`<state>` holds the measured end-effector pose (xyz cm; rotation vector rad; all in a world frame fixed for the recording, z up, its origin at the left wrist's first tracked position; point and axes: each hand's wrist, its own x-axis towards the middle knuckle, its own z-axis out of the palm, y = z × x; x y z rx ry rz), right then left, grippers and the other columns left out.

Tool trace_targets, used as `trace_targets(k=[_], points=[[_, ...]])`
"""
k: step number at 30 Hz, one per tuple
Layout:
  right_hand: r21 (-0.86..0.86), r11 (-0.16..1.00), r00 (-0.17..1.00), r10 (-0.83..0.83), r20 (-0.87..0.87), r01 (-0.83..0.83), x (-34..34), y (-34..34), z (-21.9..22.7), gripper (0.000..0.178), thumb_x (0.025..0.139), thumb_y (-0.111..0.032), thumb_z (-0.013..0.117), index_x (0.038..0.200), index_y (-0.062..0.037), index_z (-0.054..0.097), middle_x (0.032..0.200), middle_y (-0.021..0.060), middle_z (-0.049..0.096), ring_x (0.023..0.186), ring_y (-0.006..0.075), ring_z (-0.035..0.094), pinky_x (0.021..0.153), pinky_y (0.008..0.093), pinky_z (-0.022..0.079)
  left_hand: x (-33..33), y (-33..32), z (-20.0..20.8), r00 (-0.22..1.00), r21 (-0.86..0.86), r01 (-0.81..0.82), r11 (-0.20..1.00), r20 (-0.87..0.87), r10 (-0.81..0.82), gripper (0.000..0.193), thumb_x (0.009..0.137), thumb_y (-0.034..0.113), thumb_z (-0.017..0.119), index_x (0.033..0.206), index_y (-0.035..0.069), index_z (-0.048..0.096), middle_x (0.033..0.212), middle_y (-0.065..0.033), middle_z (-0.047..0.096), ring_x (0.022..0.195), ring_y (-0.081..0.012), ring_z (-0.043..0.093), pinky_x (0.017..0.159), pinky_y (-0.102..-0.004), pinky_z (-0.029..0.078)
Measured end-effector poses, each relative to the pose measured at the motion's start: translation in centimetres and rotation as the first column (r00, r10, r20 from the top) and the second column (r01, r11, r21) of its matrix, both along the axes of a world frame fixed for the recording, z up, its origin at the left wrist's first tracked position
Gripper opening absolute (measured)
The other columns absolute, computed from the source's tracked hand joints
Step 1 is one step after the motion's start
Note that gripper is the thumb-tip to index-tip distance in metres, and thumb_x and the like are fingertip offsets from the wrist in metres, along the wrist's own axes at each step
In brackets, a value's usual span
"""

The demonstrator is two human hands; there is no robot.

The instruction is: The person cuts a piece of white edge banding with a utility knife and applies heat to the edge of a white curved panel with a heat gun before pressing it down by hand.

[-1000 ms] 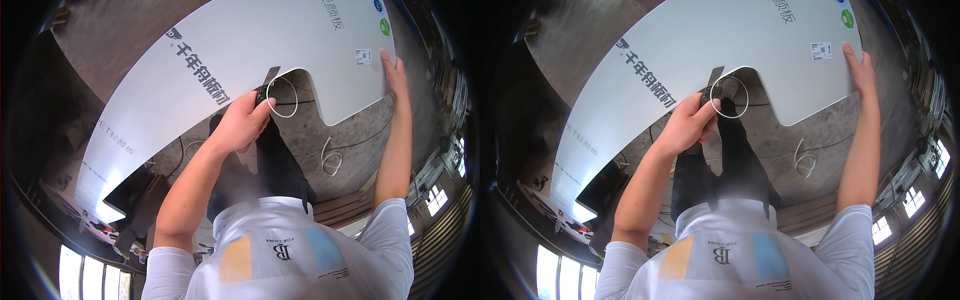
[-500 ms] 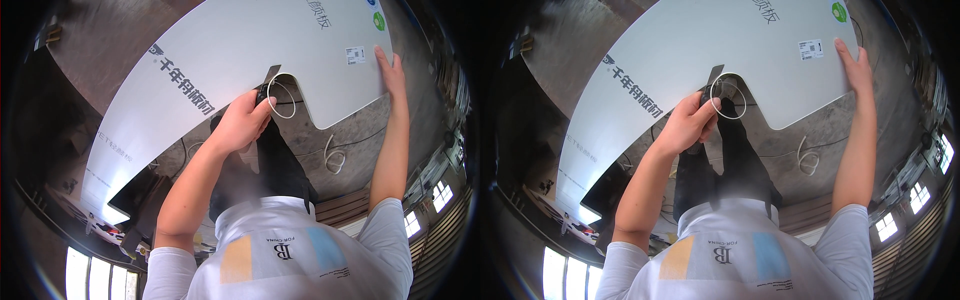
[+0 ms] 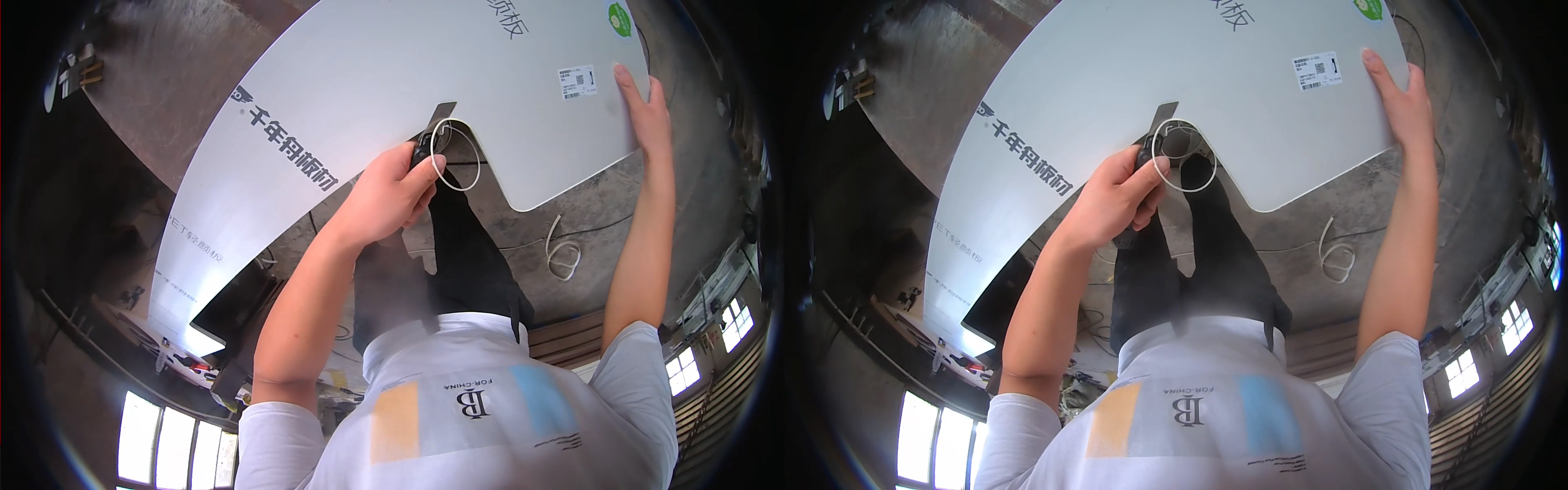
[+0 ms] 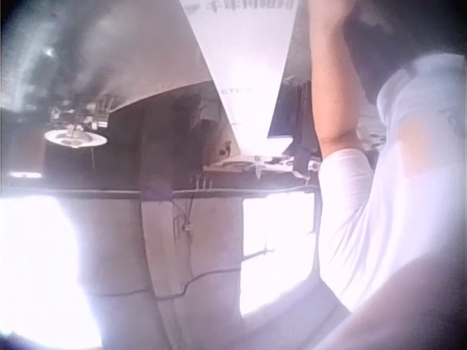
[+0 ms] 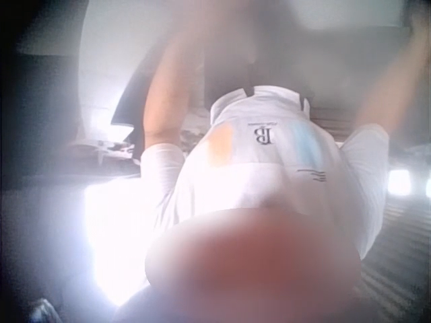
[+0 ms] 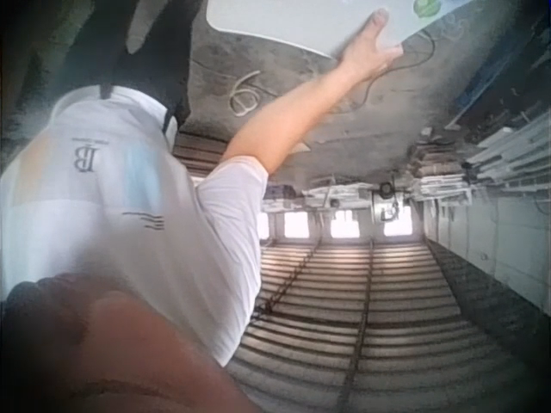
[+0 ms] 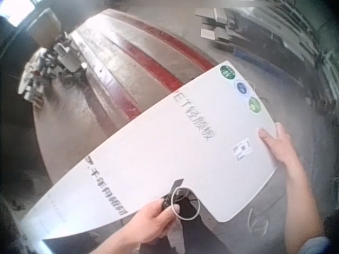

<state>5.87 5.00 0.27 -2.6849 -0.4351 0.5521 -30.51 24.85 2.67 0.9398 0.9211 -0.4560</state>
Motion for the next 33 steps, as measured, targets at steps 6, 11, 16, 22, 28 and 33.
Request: trace_targets(k=[6,11,16,22,28,33], points=[[0.031,0.999,0.999,-0.013,-0.029,0.014,-0.3,0.2,-0.3,0.106,0.073,-0.082,0.074,0.132,0.0040,0.060,0.116,0.0199,0.073,0.104,0.0264,0.071,0.096,0.0357,0.052,0.1,0.4,-0.1,0.997,0.008,0.071,0.997,-0.025,-0.071,0.037,0.109,0.036,0.058,0.087,0.007,0.051,0.067,-0.0002,0.052,0.055,-0.0100,0.049,0.051,-0.0274,0.042],[-0.020,0.999,1.000,-0.027,-0.013,0.027,-0.8,0.2,0.3,0.106,0.072,-0.084,0.072,0.134,0.0008,0.061,0.117,0.0190,0.073,0.106,0.0270,0.072,0.095,0.0373,0.053,0.9,0.6,-0.3,0.988,0.016,0.156,0.988,-0.012,-0.156,0.039,0.109,0.039,0.058,0.087,0.007,0.051,0.067,0.0000,0.052,0.055,-0.0099,0.049,0.051,-0.0271,0.043],[0.022,1.000,1.000,-0.013,-0.018,0.014,-0.2,-0.2,-0.6,0.102,0.075,-0.080,0.072,0.135,0.0020,0.060,0.119,0.0171,0.073,0.107,0.0250,0.071,0.095,0.0363,0.052,1.9,1.1,-0.1,0.968,0.020,0.251,0.968,-0.032,-0.250,0.040,0.109,0.040,0.058,0.087,0.007,0.051,0.067,0.0004,0.052,0.055,-0.0096,0.049,0.051,-0.0269,0.043],[0.053,0.996,0.996,-0.064,-0.054,0.067,-0.6,0.0,-0.2,0.098,0.078,-0.074,0.076,0.135,0.0044,0.059,0.117,0.0172,0.072,0.104,0.0227,0.070,0.094,0.0342,0.053,2.1,1.1,-0.5,0.961,-0.030,0.275,0.961,-0.008,-0.276,0.042,0.109,0.041,0.057,0.086,0.007,0.050,0.067,0.0007,0.052,0.054,-0.0095,0.049,0.051,-0.0267,0.043],[0.039,0.996,0.997,-0.080,0.015,0.079,-2.8,2.3,2.8,0.075,0.082,-0.057,0.081,0.124,0.0019,0.060,0.121,0.0249,0.069,0.115,0.0343,0.067,0.097,0.0420,0.052,2.3,1.5,-0.7,0.930,-0.016,0.366,0.930,-0.003,-0.367,0.040,0.110,0.040,0.056,0.086,0.008,0.049,0.068,0.0006,0.053,0.055,-0.0091,0.050,0.051,-0.0266,0.044],[0.065,0.996,0.997,-0.060,0.056,0.056,-2.4,1.8,2.2,0.075,0.084,-0.059,0.079,0.120,0.0034,0.061,0.116,0.0265,0.069,0.111,0.0334,0.068,0.093,0.0422,0.052,2.9,1.7,-0.5,0.900,-0.008,0.435,0.900,-0.009,-0.435,0.040,0.110,0.039,0.055,0.086,0.008,0.048,0.069,0.0008,0.053,0.056,-0.0087,0.049,0.052,-0.0264,0.044]])
